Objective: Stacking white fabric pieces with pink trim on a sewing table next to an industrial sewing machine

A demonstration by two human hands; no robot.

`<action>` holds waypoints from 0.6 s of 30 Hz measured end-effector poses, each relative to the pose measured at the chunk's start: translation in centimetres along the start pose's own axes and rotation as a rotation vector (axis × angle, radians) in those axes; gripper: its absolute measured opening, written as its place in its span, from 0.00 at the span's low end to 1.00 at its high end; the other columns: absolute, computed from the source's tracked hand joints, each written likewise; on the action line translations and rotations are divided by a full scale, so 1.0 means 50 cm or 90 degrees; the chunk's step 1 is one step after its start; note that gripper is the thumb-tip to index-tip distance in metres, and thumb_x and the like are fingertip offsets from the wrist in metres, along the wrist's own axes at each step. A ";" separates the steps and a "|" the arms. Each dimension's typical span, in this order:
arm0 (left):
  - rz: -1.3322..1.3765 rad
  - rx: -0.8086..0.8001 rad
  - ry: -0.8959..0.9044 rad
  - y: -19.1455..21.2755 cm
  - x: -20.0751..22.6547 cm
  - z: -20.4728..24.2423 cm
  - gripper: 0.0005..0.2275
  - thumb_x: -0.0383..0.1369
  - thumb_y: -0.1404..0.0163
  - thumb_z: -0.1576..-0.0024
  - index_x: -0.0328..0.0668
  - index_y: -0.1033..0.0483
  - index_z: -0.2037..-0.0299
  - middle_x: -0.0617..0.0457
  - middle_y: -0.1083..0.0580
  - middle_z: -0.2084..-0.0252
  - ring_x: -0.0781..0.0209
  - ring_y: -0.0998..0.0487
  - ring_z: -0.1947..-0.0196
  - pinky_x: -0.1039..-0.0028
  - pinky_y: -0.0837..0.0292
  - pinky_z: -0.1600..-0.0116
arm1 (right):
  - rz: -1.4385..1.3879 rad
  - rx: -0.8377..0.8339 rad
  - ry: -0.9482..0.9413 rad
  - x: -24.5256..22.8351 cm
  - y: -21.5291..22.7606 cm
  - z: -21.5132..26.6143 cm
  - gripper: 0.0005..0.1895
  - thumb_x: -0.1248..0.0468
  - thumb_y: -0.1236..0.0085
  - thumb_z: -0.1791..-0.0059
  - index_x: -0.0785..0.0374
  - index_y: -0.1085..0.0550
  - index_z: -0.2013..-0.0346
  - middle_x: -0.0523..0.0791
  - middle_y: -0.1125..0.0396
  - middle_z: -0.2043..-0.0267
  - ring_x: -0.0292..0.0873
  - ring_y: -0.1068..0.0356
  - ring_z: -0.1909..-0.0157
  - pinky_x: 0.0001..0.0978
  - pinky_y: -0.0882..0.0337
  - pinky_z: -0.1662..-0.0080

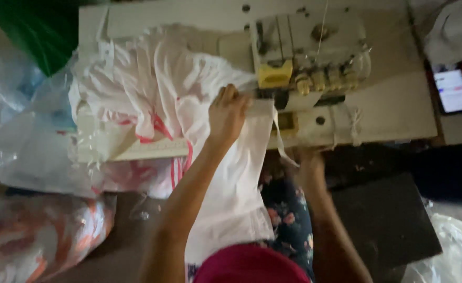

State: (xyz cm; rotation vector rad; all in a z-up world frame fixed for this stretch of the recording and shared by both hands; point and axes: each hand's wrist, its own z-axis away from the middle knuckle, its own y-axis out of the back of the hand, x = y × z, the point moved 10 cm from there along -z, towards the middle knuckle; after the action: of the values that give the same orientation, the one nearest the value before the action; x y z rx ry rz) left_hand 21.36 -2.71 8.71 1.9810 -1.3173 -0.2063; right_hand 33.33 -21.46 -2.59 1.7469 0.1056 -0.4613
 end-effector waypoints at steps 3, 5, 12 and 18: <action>0.023 -0.041 0.110 -0.049 -0.007 0.042 0.12 0.27 0.43 0.47 0.54 0.24 0.54 0.56 0.32 0.68 0.51 0.25 0.66 0.61 0.26 0.63 | -0.250 0.237 0.024 0.027 0.104 -0.117 0.26 0.55 0.37 0.46 0.70 0.26 0.40 0.60 0.28 0.54 0.66 0.28 0.51 0.55 0.26 0.52; 0.146 0.003 0.045 -0.068 0.027 0.084 0.12 0.22 0.44 0.47 0.41 0.20 0.53 0.48 0.23 0.55 0.44 0.23 0.51 0.58 0.27 0.48 | -0.608 -0.085 -0.263 0.029 0.014 -0.158 0.35 0.32 0.49 0.47 0.61 0.19 0.52 0.51 0.25 0.56 0.53 0.25 0.53 0.53 0.26 0.48; 0.088 -0.011 -0.014 -0.013 0.093 0.074 0.12 0.28 0.45 0.43 0.44 0.20 0.49 0.52 0.23 0.42 0.49 0.28 0.37 0.61 0.36 0.42 | -0.995 0.103 -0.354 -0.006 0.160 -0.109 0.08 0.66 0.53 0.43 0.57 0.34 0.67 0.34 0.36 0.75 0.35 0.32 0.75 0.22 0.26 0.60; 0.050 -0.043 0.005 -0.032 0.073 0.073 0.12 0.32 0.48 0.39 0.50 0.22 0.45 0.56 0.25 0.38 0.54 0.29 0.36 0.63 0.39 0.43 | -0.786 0.000 -0.340 -0.091 0.000 0.107 0.13 0.62 0.47 0.46 0.68 0.19 0.55 0.53 0.27 0.82 0.44 0.27 0.84 0.31 0.28 0.81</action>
State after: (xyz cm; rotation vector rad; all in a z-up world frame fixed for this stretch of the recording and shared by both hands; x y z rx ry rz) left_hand 22.40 -7.27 5.95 1.8685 -1.3623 -0.2022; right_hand 27.85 -25.75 -1.80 1.3234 0.8099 -1.7818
